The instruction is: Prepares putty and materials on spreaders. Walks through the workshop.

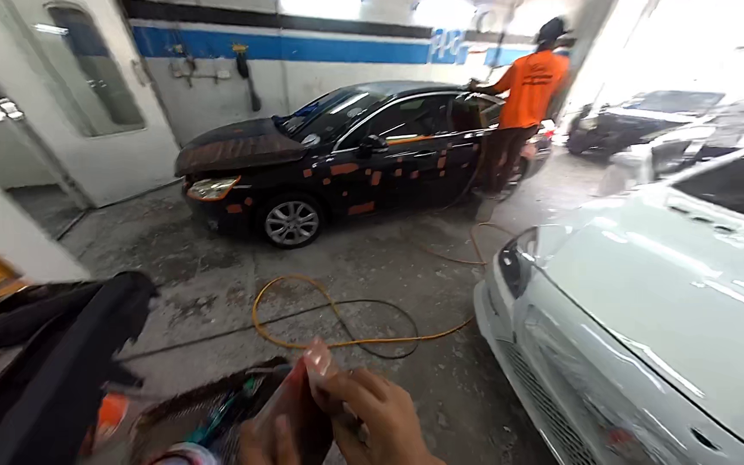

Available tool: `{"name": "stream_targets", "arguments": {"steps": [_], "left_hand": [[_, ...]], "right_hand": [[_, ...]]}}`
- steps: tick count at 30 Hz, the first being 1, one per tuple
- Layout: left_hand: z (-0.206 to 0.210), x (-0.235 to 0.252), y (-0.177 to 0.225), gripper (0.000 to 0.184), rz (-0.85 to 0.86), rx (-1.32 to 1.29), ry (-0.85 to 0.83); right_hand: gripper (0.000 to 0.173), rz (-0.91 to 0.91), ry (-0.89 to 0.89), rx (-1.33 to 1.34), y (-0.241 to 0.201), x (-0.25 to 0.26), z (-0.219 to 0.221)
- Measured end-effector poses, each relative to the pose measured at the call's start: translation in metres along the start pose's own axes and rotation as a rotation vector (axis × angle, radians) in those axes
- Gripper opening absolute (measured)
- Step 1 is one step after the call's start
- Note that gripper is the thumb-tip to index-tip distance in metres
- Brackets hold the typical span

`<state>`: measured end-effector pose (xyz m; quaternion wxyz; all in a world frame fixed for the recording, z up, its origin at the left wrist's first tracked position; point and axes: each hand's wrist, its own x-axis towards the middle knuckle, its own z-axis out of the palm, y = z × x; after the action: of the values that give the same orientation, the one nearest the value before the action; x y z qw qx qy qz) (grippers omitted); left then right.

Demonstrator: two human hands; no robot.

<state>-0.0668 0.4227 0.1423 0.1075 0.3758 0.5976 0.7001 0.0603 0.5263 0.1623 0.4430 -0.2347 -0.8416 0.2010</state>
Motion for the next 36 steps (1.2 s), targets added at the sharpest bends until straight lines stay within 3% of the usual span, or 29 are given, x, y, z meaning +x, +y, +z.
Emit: {"name": "stream_targets", "arguments": {"steps": [2,5,9,12,16,20,22,24,26,28,30,31,32,34,36], "left_hand": [[0.001,0.003,0.006,0.037,0.003,0.036,0.037],[-0.003,0.005,0.013,0.031,-0.017,0.031,0.069],[0.000,0.003,0.015,0.030,-0.038,-0.064,0.102],[-0.002,0.003,0.020,0.027,-0.031,-0.048,0.115],[-0.006,0.001,0.022,0.028,-0.031,-0.018,0.114],[-0.034,0.010,0.015,0.022,-0.009,0.013,0.039],[-0.047,0.017,0.008,0.026,0.057,0.023,-0.092],[-0.053,0.025,0.002,0.033,0.167,0.110,-0.178],[-0.055,0.028,-0.001,0.036,0.272,0.233,-0.217],[-0.052,0.023,-0.001,0.037,0.302,0.285,-0.221],[-0.047,0.014,-0.001,0.035,0.269,0.263,-0.164],[-0.045,0.010,-0.002,0.033,0.244,0.240,-0.121],[-0.043,0.008,-0.001,0.032,0.220,0.211,-0.079],[-0.039,0.005,0.000,0.029,0.189,0.161,-0.036],[-0.036,0.005,0.004,0.031,0.178,0.163,-0.062]], "right_hand": [[0.029,-0.035,-0.071,0.011,-0.009,-0.003,-0.004],[0.025,-0.022,0.023,-0.023,-0.002,0.008,-0.003],[0.026,-0.086,-0.087,-0.038,-0.020,0.003,-0.004],[0.023,-0.063,0.041,-0.031,-0.008,0.015,-0.003],[0.025,-0.151,-0.086,-0.078,-0.022,0.007,-0.007],[0.023,-0.279,0.091,0.070,0.015,0.028,-0.030],[0.021,-0.208,0.010,0.368,0.026,0.040,-0.036],[0.020,-0.118,-0.189,0.604,0.031,0.046,-0.038],[0.018,-0.111,-0.457,0.499,0.036,0.053,-0.045],[0.021,-0.161,-0.569,0.066,0.038,0.060,-0.055],[0.026,-0.131,-0.418,-0.153,0.039,0.061,-0.054],[0.024,-0.046,-0.299,-0.094,0.040,0.058,-0.050],[0.020,0.065,-0.161,0.067,0.039,0.054,-0.043],[0.033,0.319,0.065,0.493,0.029,0.043,-0.025],[0.042,0.489,0.132,0.667,0.019,0.028,-0.004]]}}
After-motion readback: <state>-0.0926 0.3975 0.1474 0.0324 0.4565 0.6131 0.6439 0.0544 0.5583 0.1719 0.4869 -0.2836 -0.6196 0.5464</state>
